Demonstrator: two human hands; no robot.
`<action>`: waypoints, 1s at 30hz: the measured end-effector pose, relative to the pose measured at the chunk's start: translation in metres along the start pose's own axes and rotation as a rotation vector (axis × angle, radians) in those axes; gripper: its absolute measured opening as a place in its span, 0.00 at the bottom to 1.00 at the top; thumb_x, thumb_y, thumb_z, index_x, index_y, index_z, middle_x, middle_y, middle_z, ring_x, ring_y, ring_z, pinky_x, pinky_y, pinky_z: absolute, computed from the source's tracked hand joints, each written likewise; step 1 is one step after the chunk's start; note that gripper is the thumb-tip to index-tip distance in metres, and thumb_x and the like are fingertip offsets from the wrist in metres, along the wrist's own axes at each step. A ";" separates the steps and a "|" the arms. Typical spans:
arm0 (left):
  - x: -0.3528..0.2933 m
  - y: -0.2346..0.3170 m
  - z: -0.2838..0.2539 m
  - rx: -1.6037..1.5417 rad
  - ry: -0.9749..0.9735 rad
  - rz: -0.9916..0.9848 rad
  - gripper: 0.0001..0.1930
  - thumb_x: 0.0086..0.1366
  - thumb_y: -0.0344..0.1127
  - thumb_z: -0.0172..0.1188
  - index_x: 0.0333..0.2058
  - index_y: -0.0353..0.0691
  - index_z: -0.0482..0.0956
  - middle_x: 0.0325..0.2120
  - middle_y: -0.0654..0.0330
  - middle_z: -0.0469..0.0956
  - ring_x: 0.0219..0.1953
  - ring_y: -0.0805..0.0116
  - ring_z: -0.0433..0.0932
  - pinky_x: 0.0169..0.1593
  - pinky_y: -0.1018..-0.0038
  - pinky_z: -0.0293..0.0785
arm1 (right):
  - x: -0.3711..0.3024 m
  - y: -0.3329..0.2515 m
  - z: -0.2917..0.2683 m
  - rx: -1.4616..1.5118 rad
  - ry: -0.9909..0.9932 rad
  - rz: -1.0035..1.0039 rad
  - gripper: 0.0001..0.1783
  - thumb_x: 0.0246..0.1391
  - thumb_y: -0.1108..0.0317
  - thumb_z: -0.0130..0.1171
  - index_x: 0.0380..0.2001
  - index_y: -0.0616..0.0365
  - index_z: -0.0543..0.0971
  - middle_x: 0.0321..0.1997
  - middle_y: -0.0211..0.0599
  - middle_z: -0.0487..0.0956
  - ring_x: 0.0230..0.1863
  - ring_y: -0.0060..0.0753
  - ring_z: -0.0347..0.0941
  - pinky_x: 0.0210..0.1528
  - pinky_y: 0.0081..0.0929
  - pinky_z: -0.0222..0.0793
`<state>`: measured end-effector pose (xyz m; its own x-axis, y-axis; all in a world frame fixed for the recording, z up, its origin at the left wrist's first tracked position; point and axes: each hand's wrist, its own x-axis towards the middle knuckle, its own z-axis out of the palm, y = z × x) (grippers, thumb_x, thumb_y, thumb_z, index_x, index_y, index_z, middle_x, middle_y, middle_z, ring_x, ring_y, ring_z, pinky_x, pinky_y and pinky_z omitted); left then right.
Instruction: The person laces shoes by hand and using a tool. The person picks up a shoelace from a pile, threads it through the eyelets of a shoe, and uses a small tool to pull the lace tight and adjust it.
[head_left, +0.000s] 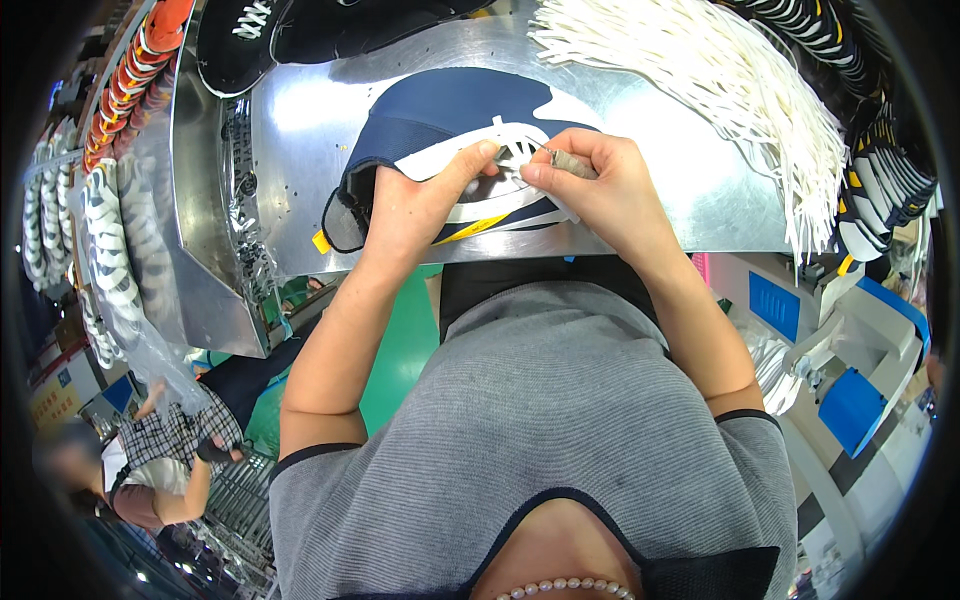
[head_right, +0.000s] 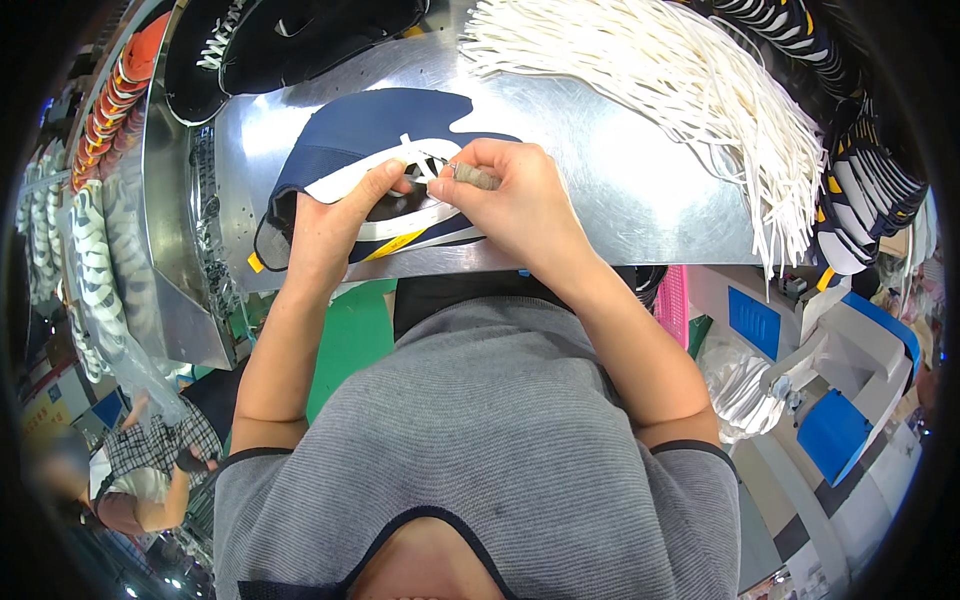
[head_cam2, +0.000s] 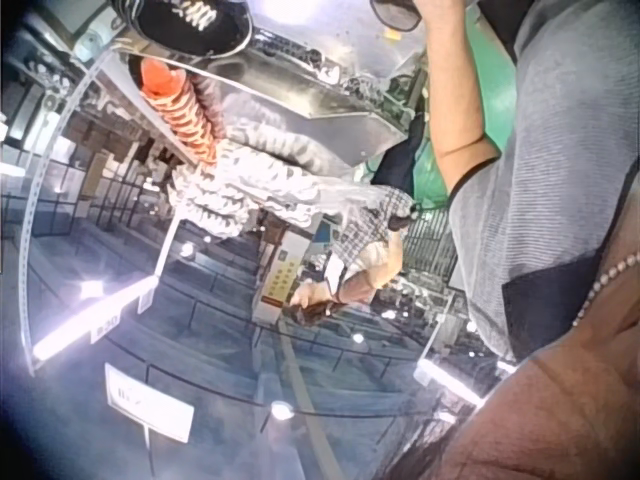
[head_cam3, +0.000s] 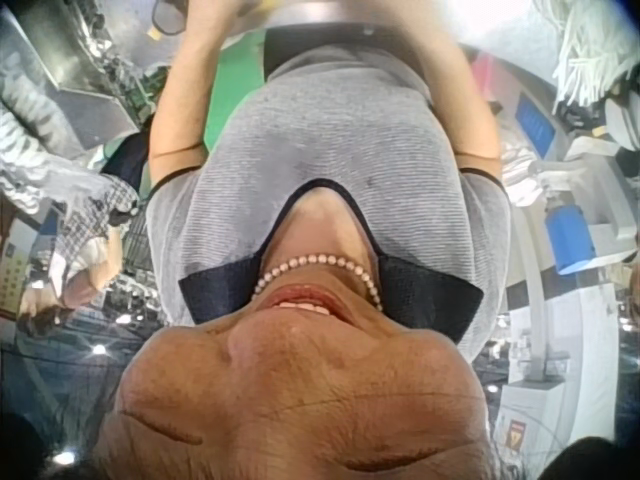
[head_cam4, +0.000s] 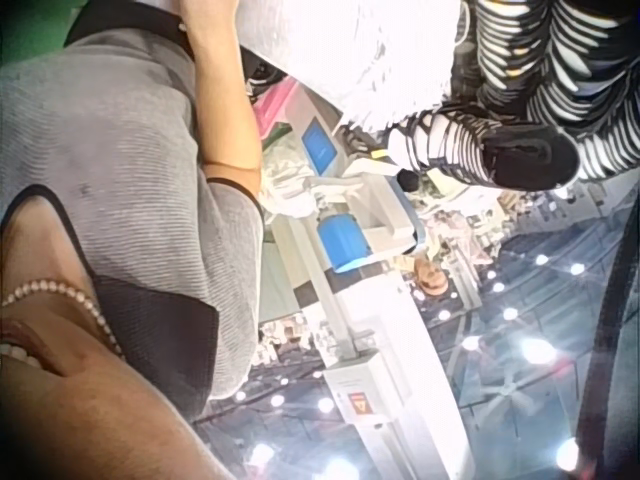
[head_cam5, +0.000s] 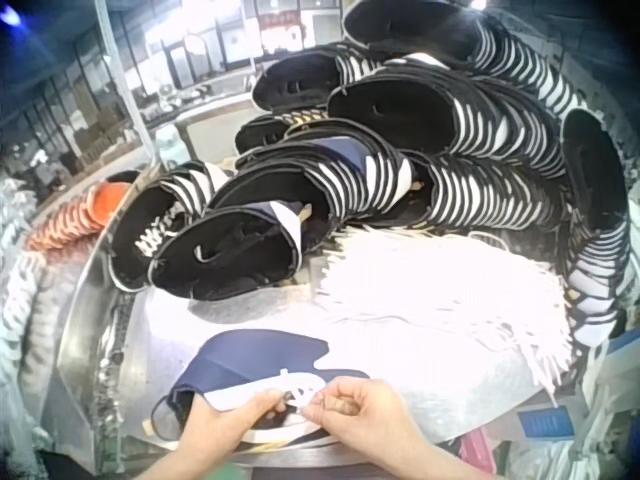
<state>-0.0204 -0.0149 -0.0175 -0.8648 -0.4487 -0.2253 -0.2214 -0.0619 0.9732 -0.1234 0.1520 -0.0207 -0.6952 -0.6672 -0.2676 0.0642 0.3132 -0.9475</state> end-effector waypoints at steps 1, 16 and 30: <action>0.000 0.001 0.001 -0.021 0.012 0.030 0.06 0.62 0.30 0.66 0.32 0.33 0.82 0.26 0.63 0.82 0.29 0.78 0.80 0.34 0.81 0.75 | 0.003 0.002 0.000 -0.016 -0.002 0.015 0.09 0.52 0.65 0.68 0.30 0.60 0.83 0.21 0.28 0.78 0.24 0.19 0.70 0.28 0.20 0.65; 0.002 -0.009 0.014 0.157 0.185 0.192 0.09 0.57 0.25 0.69 0.36 0.31 0.81 0.30 0.61 0.83 0.30 0.76 0.81 0.34 0.79 0.77 | 0.006 -0.007 -0.009 -0.243 0.003 -0.298 0.08 0.62 0.69 0.59 0.39 0.62 0.74 0.24 0.36 0.79 0.26 0.26 0.75 0.32 0.24 0.69; 0.000 -0.007 0.011 0.072 0.022 0.030 0.07 0.65 0.29 0.64 0.39 0.32 0.80 0.30 0.62 0.82 0.30 0.78 0.78 0.33 0.80 0.75 | 0.031 -0.007 0.004 -0.703 -0.007 -0.434 0.08 0.54 0.68 0.59 0.32 0.62 0.75 0.22 0.46 0.80 0.28 0.51 0.79 0.29 0.42 0.74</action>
<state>-0.0231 -0.0048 -0.0249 -0.8616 -0.4689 -0.1946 -0.2282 0.0154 0.9735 -0.1425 0.1265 -0.0229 -0.5503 -0.8297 0.0932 -0.6732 0.3749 -0.6374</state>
